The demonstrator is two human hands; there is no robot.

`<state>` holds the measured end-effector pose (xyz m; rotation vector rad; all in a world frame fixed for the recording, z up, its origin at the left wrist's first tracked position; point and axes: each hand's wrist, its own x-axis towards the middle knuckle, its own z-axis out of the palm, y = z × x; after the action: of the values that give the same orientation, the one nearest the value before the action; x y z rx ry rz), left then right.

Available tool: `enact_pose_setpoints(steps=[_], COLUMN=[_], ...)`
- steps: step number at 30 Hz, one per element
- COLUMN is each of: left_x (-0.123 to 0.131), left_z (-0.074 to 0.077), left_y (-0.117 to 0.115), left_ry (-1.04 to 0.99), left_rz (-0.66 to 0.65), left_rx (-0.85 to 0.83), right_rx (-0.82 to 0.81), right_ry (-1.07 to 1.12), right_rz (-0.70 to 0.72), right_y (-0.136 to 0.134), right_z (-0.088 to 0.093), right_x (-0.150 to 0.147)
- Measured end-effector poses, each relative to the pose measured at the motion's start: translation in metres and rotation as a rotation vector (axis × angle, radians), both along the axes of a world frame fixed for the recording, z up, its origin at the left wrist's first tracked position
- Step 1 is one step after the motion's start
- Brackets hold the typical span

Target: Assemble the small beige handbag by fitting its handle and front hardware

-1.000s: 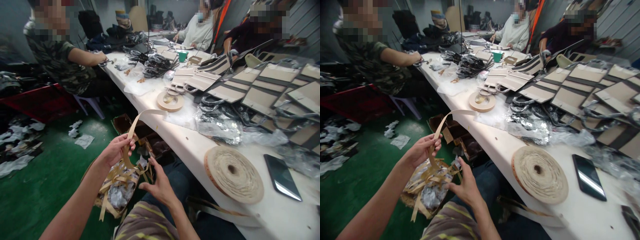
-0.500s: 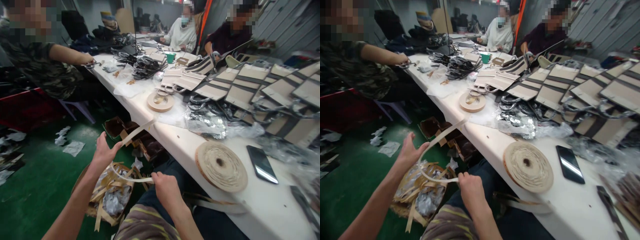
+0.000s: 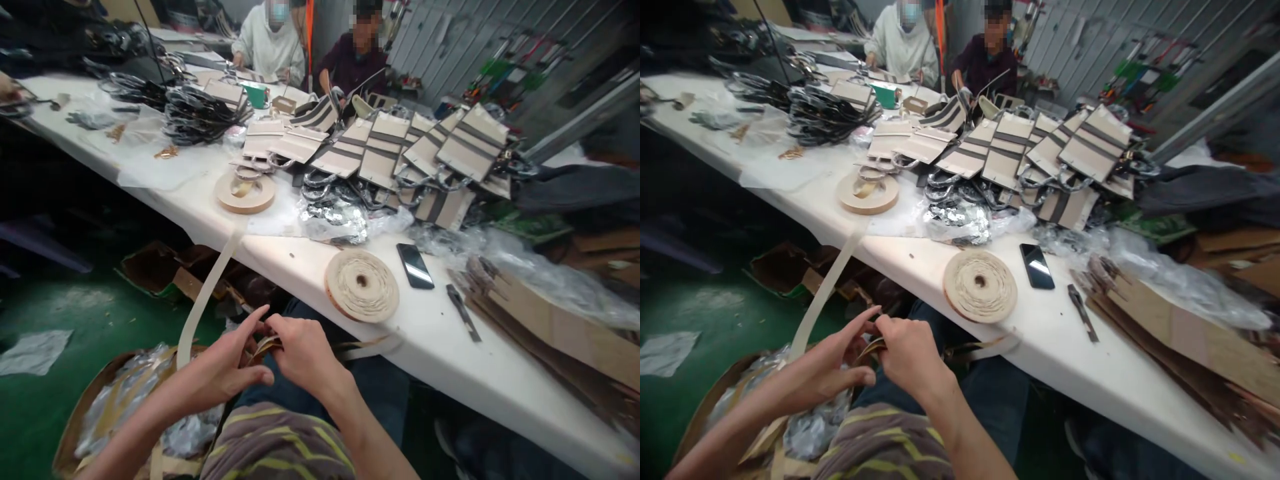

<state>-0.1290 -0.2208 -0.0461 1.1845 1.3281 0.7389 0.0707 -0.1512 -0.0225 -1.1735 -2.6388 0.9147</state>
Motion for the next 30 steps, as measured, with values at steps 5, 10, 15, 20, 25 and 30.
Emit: enact_pose_setpoints(steps=[5,10,15,20,25,30], left_x=[-0.004,-0.031,-0.022,-0.006,0.004,0.009], left_z=[0.012,0.016,0.035,0.033,0.03,0.02], left_y=[0.002,-0.002,0.005,0.011,0.012,0.014], left_ry=[-0.011,0.19,0.253,0.309,0.32,0.395], left_rz=[-0.046,-0.061,-0.294,-0.193,-0.143,-0.212], left_rx=[0.007,0.007,0.016,0.036,0.035,0.098], right_rx=[-0.148,-0.236,-0.062,0.216,0.317,0.326], right_ry=[0.295,0.347,0.295,0.096,-0.029,-0.132], right_rz=[-0.052,-0.138,0.034,0.164,0.259,0.326], right_y=[0.002,0.005,0.008,0.007,0.007,0.006], right_z=[-0.009,-0.023,-0.032,-0.034,-0.022,-0.01], right_x=[0.013,0.023,0.023,0.022,0.022,0.017])
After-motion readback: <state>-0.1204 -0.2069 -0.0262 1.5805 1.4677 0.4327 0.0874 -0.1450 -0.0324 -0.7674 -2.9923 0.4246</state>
